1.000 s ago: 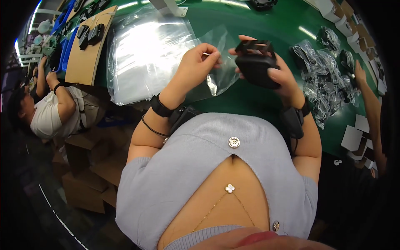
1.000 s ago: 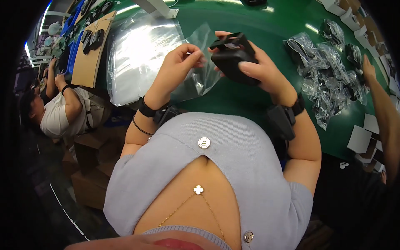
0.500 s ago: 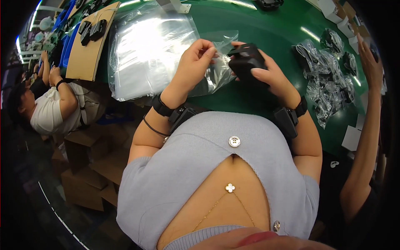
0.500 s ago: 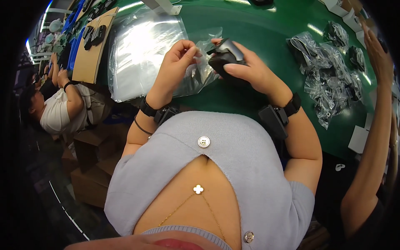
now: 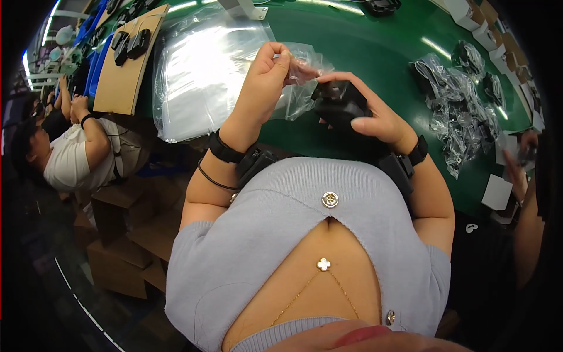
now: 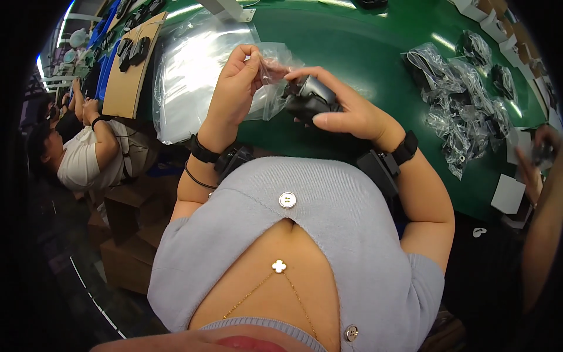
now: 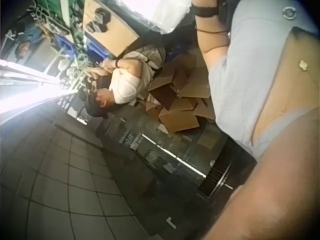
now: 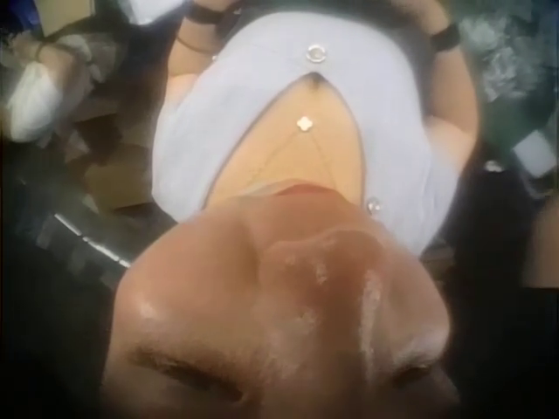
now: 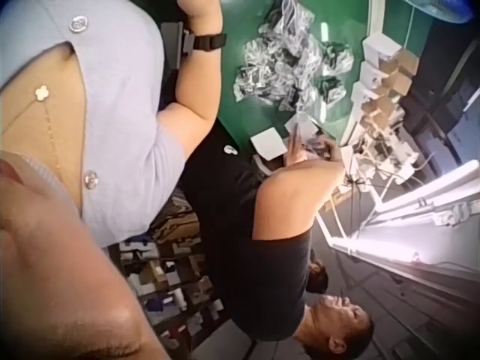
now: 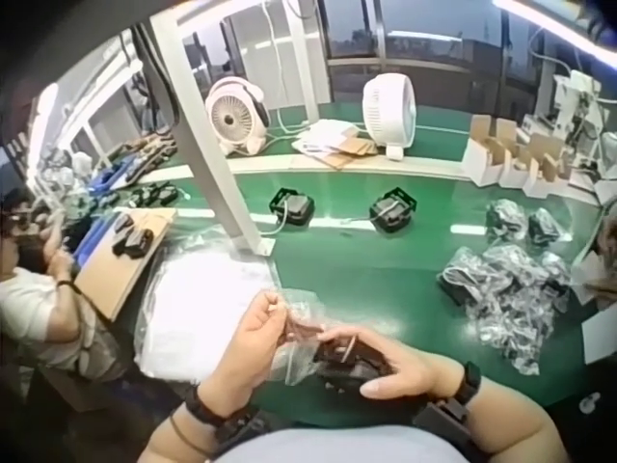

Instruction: The person picks up a black electronic device, slides it into a plastic bag, and sets it down before coiling a white cable and placing it into another bag. They then repeat the process by bagging a second electronic device.

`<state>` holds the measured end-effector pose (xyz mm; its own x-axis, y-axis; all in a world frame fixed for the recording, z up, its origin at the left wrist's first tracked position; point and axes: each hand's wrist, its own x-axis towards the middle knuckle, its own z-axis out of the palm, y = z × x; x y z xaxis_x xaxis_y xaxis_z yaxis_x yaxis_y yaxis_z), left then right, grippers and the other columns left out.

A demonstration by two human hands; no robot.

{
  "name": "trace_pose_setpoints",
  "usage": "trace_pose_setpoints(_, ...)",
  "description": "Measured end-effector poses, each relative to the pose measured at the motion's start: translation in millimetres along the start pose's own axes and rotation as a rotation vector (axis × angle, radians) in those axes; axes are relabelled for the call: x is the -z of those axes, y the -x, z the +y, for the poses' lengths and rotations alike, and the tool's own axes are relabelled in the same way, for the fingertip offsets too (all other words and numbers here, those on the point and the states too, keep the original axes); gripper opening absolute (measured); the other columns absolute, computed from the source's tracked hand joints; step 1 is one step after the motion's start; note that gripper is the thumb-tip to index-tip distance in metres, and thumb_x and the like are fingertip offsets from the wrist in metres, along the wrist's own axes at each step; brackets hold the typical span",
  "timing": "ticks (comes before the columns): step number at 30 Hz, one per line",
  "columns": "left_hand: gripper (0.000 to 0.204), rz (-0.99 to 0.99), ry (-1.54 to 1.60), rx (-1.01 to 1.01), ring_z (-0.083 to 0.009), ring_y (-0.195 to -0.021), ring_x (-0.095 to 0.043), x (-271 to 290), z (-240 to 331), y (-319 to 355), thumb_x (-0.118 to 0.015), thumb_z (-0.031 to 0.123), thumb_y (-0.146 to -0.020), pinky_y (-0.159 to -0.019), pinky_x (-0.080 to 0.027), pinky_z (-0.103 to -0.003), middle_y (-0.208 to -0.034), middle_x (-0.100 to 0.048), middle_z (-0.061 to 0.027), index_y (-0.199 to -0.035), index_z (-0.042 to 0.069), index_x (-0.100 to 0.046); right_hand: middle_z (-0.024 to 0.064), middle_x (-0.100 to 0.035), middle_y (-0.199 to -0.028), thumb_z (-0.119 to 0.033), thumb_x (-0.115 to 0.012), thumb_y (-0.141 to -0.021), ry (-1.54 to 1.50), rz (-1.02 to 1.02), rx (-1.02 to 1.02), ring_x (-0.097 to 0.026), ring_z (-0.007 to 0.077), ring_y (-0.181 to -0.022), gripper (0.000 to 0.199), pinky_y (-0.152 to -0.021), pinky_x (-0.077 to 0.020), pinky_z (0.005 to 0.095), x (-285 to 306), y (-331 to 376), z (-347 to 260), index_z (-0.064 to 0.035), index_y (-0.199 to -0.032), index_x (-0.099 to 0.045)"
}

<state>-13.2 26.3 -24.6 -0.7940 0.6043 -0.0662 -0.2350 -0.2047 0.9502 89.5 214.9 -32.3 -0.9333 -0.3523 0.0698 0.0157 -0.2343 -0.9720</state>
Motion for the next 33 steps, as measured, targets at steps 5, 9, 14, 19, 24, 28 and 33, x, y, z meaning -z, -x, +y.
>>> trace_pose_setpoints(5, 0.011, 0.002, -0.045, -0.034, -0.0127, -0.072, -0.057, -7.7, 7.2, 1.3, -0.037, 0.014, -0.099, -0.072, -0.048, -0.027, -0.08, -0.058, -0.0044, -0.098, 0.005, -0.043, 0.0095, -0.053, -0.114, -0.032, -0.063, -0.077, 0.06, -0.005, -0.051, -0.056, 0.0159, -0.094, 0.069, -0.083, -0.0459, 0.0278, 7.6, -0.8, 3.5, -0.0042, -0.135, -0.037)
trace_pose_setpoints(9, 0.013, -0.004, -0.042, -0.103, -0.0096, -0.064, -0.05, 1.8, -2.9, -1.9, -0.044, 0.017, -0.097, -0.064, -0.044, -0.024, -0.078, -0.056, -0.0027, -0.099, 0.004, -0.043, 0.0092, -0.053, -0.114, -0.027, -0.063, -0.077, 0.281, 0.073, -0.189, -0.054, 0.0146, -0.095, 0.069, -0.085, -0.0441, 0.0266, 11.5, -1.8, 7.7, -0.0042, -0.137, -0.036)
trace_pose_setpoints(14, 0.021, -0.076, -0.489, -0.084, -0.0062, -0.063, -0.044, -6.9, -3.4, 7.3, -0.056, 0.018, -0.091, -0.059, -0.038, -0.021, -0.075, -0.054, -0.0009, -0.101, 0.002, -0.046, 0.0075, -0.054, -0.112, -0.022, -0.062, -0.079, 0.248, 0.185, -0.271, -0.053, 0.0128, -0.094, 0.065, -0.084, -0.0434, 0.0262, 16.3, 2.7, 4.7, -0.0037, -0.136, -0.036)
trace_pose_setpoints(19, 0.016, -0.02, -0.814, -0.229, -0.0057, -0.062, -0.045, -14.0, -9.9, -19.9, -0.063, 0.015, -0.086, -0.056, -0.038, -0.022, -0.072, -0.053, 0.0001, -0.095, 0.003, -0.057, 0.0078, -0.055, -0.111, -0.025, -0.062, -0.081, 0.58, 0.132, -0.137, -0.053, 0.0126, -0.092, 0.062, -0.081, -0.0435, 0.0246, 42.3, 10.0, -0.3, -0.005, -0.134, -0.037)
trace_pose_setpoints(24, 0.016, -0.14, -0.74, -0.317, -0.0006, -0.057, -0.041, -61.2, 14.4, -33.4, -0.057, 0.014, -0.092, -0.049, -0.03, -0.017, -0.072, -0.054, 0.0058, -0.1, 0.002, -0.063, 0.0133, -0.063, -0.091, -0.04, -0.06, -0.081, 0.696, 0.098, -0.066, -0.061, 0.0236, -0.078, 0.054, -0.066, -0.0494, 0.0312, 50.6, 34.1, -23.2, -0.0038, -0.121, -0.052)
trace_pose_setpoints(28, 0.017, -0.329, -0.652, -0.329, 0.0031, -0.054, -0.035, -130.7, 4.8, -32.2, -0.058, 0.013, -0.092, -0.046, -0.023, -0.014, -0.073, -0.057, 0.0062, -0.103, 0.002, -0.064, 0.0141, -0.063, -0.088, -0.04, -0.06, -0.079, 0.794, 0.252, -0.114, -0.061, 0.0241, -0.078, 0.055, -0.066, -0.0489, 0.0314, 55.1, 97.0, -43.7, -0.0013, -0.117, -0.053)
trace_pose_setpoints(33, 0.018, -0.32, -0.597, -0.354, 0.0024, -0.054, -0.035, -169.8, -3.9, -11.7, -0.059, 0.011, -0.091, -0.045, -0.022, -0.015, -0.076, -0.061, 0.0035, -0.104, 0.001, -0.065, 0.0156, -0.063, -0.084, -0.041, -0.059, -0.076, 0.934, 0.262, -0.121, -0.062, 0.025, -0.077, 0.056, -0.066, -0.0482, 0.0316, 35.6, 135.2, -65.5, 0.0027, -0.11, -0.054)
